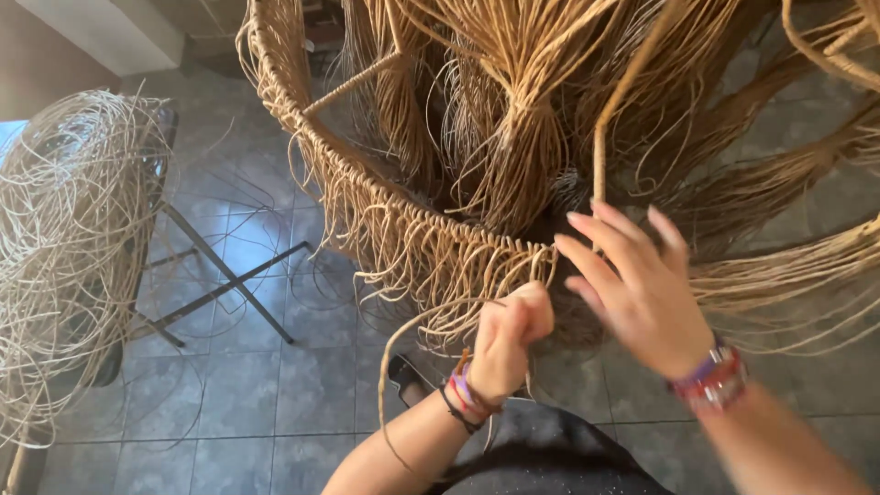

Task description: Weaving and knotting natural fiber strands onto a circular frame to create a decorative furniture piece

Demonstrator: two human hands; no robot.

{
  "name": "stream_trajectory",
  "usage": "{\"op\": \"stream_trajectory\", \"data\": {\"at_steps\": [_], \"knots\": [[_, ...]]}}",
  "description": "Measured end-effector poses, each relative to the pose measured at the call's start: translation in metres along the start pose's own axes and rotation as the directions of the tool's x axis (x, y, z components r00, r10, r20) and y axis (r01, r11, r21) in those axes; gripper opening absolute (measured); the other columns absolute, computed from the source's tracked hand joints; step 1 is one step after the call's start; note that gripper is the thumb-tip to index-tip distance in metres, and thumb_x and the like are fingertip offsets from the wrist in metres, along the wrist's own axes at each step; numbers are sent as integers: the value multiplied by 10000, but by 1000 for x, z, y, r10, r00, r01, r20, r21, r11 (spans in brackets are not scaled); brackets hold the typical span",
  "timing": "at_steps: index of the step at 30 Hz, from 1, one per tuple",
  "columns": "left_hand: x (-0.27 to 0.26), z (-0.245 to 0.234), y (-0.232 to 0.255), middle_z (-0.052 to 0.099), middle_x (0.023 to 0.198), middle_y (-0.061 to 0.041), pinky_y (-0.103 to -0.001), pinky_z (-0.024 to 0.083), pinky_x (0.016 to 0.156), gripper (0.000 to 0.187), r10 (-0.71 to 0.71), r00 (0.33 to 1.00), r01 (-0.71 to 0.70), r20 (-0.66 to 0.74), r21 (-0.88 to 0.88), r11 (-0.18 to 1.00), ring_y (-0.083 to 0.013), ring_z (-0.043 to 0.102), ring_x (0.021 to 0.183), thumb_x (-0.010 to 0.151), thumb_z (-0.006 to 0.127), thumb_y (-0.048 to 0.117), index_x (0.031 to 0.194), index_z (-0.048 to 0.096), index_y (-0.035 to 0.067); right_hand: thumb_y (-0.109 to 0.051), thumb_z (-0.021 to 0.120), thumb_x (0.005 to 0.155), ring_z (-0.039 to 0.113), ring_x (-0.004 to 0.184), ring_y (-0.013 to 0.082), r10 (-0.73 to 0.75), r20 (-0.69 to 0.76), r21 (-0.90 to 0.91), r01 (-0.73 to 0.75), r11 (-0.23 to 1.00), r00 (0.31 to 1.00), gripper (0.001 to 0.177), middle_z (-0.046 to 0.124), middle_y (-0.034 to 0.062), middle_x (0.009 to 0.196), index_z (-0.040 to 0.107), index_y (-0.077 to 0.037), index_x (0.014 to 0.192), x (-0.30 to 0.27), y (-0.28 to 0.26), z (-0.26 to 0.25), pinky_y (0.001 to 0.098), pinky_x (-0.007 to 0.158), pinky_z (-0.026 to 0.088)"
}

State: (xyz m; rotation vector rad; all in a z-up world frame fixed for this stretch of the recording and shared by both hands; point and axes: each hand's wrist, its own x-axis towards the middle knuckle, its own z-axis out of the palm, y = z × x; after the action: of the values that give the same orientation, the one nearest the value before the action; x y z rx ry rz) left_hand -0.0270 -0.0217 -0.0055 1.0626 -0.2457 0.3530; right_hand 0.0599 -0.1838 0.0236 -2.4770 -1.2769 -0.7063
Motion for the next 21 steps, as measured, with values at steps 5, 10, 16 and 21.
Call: {"op": "stream_trajectory", "data": {"at_steps": [5, 10, 16, 21], "knots": [[-26, -8, -12, 323, 627, 1, -343, 250, 628, 545, -35, 999, 32, 12, 153, 988, -153, 284, 626, 1128, 301, 293, 609, 284, 131, -159, 827, 884, 647, 1310, 180, -72, 31, -204, 77, 976, 997, 145, 725, -63, 1062, 683, -157, 906, 10, 11, 27, 656, 1200, 288], [-19, -30, -44, 330, 579, 6, -310, 254, 578, 563, 86, 996, -84, -9, 115, 990, -146, 277, 558, 1140, 277, 293, 600, 338, 144, -219, 807, 909, 639, 1294, 175, -52, -33, -187, 45, 981, 998, 150, 695, -49, 1015, 671, -156, 905, 6, 16, 47, 680, 1201, 257], [8, -85, -55, 522, 674, -64, -400, 426, 640, 440, 289, 861, -473, 419, 450, 757, -298, 497, 653, 1107, 393, 249, 715, 546, 120, -308, 742, 977, 626, 1309, 169, -29, -46, -173, 21, 985, 998, 141, 688, -26, 1035, 687, -184, 939, 3, 17, 56, 652, 1243, 188], [10, -103, 22, 610, 1058, -276, -592, 509, 922, 226, -39, 764, -431, 644, 554, 712, -541, 585, 1093, 995, 380, -81, 1074, 589, -50, -310, 673, 1004, 576, 1394, 167, 5, 34, -126, -1, 992, 999, 178, 707, -28, 1242, 711, -197, 1136, 9, -3, 35, 635, 1288, 94]]}}
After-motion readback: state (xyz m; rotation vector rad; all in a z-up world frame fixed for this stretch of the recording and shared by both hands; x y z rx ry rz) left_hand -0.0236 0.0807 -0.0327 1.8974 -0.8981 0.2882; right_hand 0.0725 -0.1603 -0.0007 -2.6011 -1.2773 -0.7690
